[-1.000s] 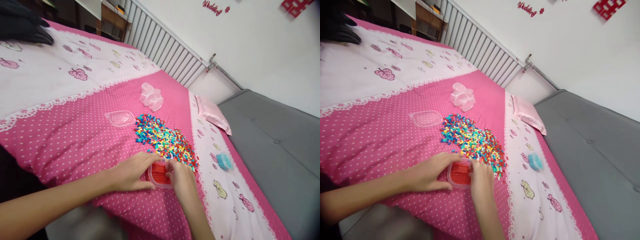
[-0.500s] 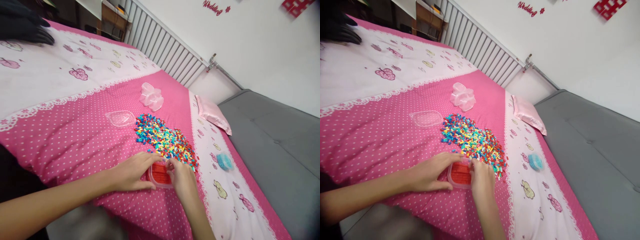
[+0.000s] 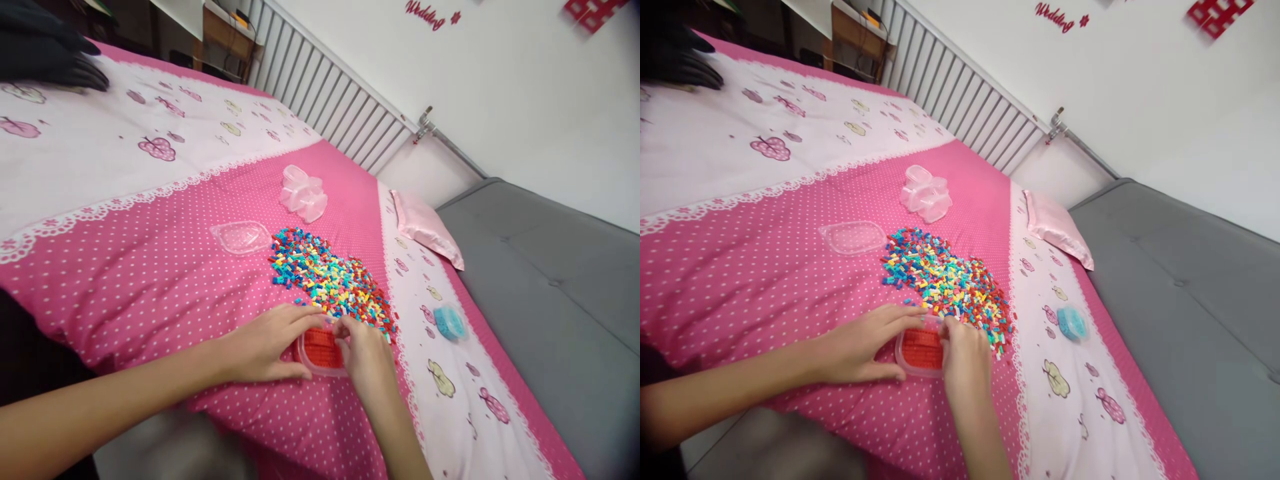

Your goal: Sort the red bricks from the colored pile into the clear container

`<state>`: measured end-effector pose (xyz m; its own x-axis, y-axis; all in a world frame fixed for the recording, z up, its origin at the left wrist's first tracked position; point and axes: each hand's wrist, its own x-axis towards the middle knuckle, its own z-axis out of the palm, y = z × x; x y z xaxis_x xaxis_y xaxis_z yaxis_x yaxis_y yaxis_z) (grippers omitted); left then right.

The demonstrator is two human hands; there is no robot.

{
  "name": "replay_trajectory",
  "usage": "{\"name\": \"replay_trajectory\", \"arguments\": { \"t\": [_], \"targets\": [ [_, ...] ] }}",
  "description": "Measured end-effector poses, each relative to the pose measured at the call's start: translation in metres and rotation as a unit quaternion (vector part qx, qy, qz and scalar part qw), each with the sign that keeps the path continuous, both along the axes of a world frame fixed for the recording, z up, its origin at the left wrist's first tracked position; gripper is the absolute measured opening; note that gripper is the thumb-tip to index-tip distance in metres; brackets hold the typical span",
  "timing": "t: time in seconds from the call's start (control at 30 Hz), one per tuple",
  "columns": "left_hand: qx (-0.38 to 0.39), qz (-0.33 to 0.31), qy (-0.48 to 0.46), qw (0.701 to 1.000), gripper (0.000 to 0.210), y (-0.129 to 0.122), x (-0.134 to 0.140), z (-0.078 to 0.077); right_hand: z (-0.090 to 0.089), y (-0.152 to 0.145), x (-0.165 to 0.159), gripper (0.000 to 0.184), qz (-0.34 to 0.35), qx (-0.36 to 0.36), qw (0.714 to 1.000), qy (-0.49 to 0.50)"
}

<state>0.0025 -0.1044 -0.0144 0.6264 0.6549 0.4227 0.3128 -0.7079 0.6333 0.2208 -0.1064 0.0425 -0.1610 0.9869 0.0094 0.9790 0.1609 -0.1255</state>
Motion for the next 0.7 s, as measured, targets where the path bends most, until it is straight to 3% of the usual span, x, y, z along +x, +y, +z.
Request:
{"name": "replay_trajectory", "arguments": {
  "t": [0.17, 0.37, 0.53, 0.7],
  "targets": [
    [-0.003, 0.0, -0.001, 1.0, 0.069, 0.001, 0.0, 0.0, -0.003, -0.002, 0.002, 0.035, 0.13, 0.009, 0.991, 0.042],
    [-0.001, 0.003, -0.004, 1.0, 0.069, 0.001, 0.0, -0.001, -0.01, -0.003, 0.006, 0.038, 0.194, 0.018, 0.979, 0.067],
    [-0.005, 0.003, 0.001, 1.0, 0.07, 0.0, 0.0, -0.001, -0.003, -0.002, 0.006, 0.041, 0.185, 0.035, 0.979, 0.084],
    [-0.016, -0.008, -0.007, 1.0, 0.07, 0.0, -0.001, 0.004, 0.012, -0.003, 0.022, 0.029, 0.108, 0.083, 0.97, 0.203]
  ]
}}
